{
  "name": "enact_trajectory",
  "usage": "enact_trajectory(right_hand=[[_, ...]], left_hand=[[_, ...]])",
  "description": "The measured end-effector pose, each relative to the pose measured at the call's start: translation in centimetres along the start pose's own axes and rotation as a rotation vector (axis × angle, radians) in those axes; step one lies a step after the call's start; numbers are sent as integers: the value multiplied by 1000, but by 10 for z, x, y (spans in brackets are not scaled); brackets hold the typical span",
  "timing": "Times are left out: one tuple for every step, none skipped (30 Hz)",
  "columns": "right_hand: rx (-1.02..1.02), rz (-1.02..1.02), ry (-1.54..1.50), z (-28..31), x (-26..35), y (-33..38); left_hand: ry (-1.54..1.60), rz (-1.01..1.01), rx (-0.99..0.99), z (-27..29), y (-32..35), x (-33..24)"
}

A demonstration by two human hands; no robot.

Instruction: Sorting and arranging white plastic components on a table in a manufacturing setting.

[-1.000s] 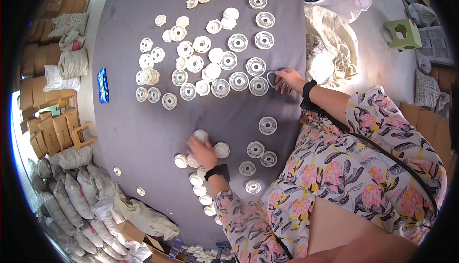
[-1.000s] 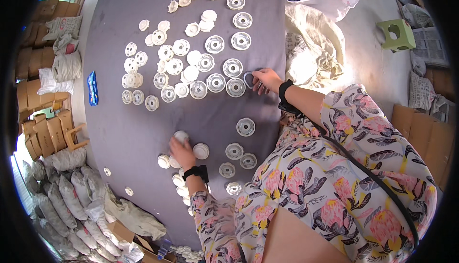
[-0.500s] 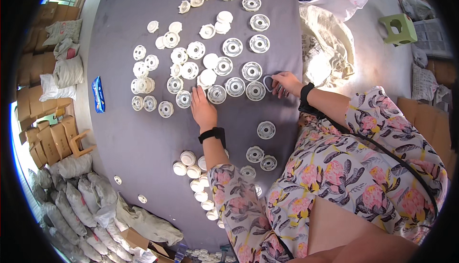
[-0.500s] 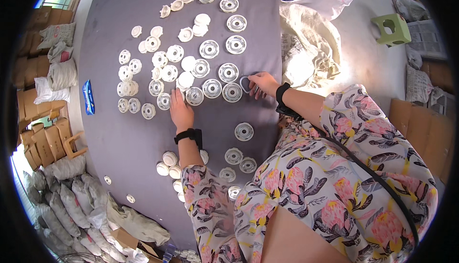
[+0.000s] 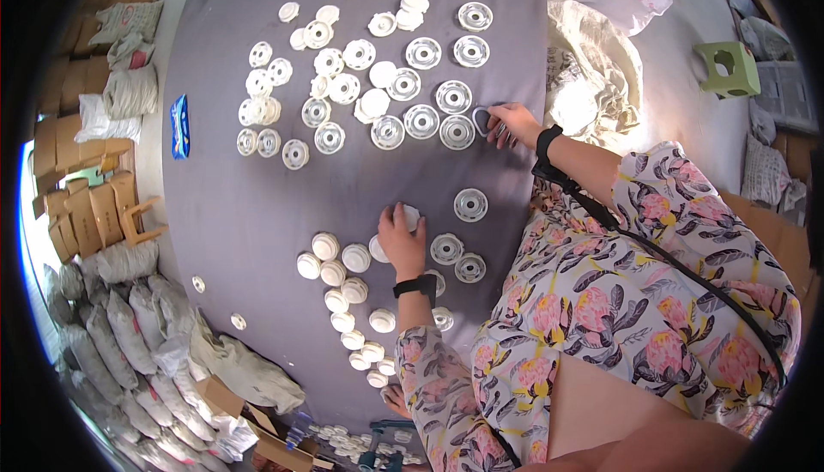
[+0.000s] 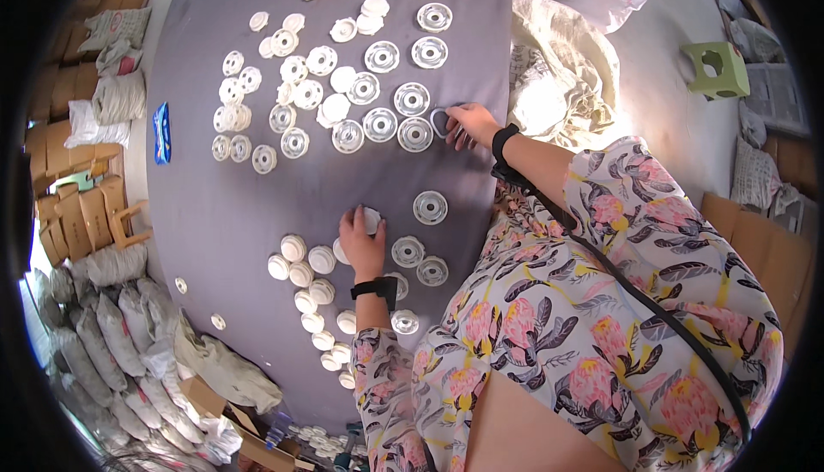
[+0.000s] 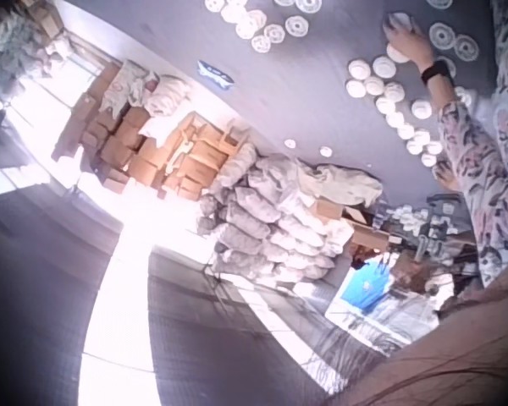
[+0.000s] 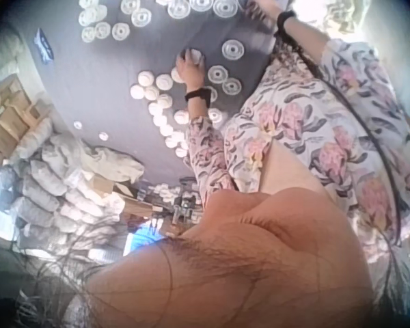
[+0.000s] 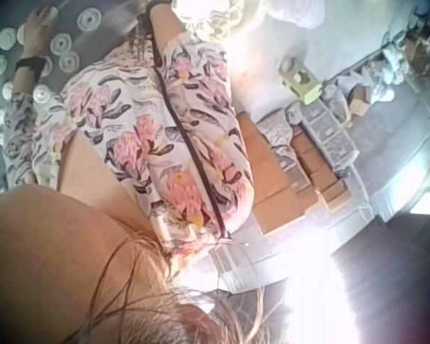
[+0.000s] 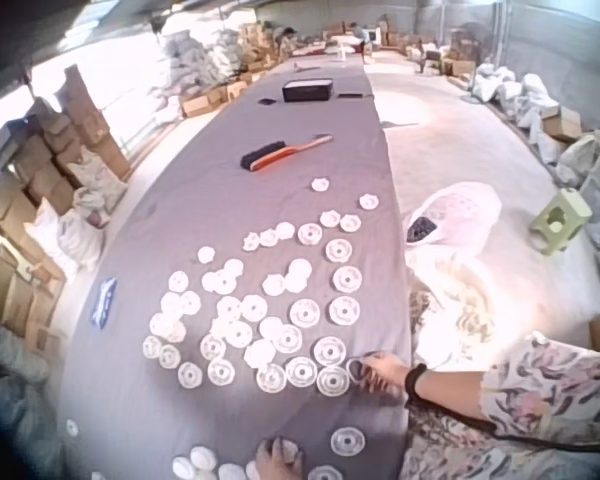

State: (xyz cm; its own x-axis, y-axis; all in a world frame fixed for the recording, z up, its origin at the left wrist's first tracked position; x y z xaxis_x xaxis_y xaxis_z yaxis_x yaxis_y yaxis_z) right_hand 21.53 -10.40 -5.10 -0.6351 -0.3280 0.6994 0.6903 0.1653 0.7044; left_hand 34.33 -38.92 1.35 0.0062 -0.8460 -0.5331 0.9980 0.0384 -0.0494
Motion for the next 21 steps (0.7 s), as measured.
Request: enact_trajectory(right_hand=[[12,6,8,-1,-1,-2],[0,4,4,-1,-1,-3],[-13,3,-1,0,-1,-3],[-8,-4,1,-1,-3,-4],[-1,-2,4,-1,-3,-6],[2,14,4,0,-2,-10],[9,26,3,0,-2,-12],[-4,26,10,2,-2,-12],[0,25,9,3,-3,-13],[-7,32,9,4,-3,-14],[-12,40,12,4,-2,-14],[-9,50,9,3,1,-14],[-6,51,11,1,0,-13],[1,51,17,1,-1,-14],[7,52,22,1,-1,-15],[7,53,26,3,-1,-17],[17,58,27,1,-2,-16],[28,63,28,-1,-3,-16],[29,63,29,-1,-3,-16],[21,60,36,0,-2,-16],[14,58,42,1,-2,-15]], left_hand=[[-5,11,-10,-1,5,0],[29,31,-15,-2,6,-2],[62,51,-20,-1,9,-4],[59,57,-25,1,15,-7],[167,89,-60,6,22,-8],[275,119,-94,9,30,-11],[270,127,-96,12,39,-18],[307,131,-51,11,48,-25],[346,133,-6,9,55,-34],[360,130,31,7,61,-46],[357,136,28,1,67,-48],[278,94,72,-10,73,-51],[199,51,117,-18,76,-52],[166,46,97,-20,76,-50],[168,47,94,-23,76,-46],[196,78,0,-19,75,-39],[221,110,-92,-12,75,-31],[227,135,-129,-7,74,-22],[226,136,-130,-3,75,-15],[300,166,-161,2,73,-9],[374,196,-190,6,73,-5]])
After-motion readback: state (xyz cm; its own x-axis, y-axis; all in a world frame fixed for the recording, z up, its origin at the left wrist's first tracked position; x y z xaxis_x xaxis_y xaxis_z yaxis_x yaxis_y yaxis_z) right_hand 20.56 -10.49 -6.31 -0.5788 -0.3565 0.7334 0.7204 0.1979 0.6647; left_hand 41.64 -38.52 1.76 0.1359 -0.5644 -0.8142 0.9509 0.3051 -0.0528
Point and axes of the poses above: each hand's wrist, its own y-axis away from the middle knuckle, its own z-axis out of the back of the hand, x = y × z, the point moved 6 cm from there along -y, towards the middle knuckle, and after that the axes turned 12 degrees about y, right-handed, at the moved point
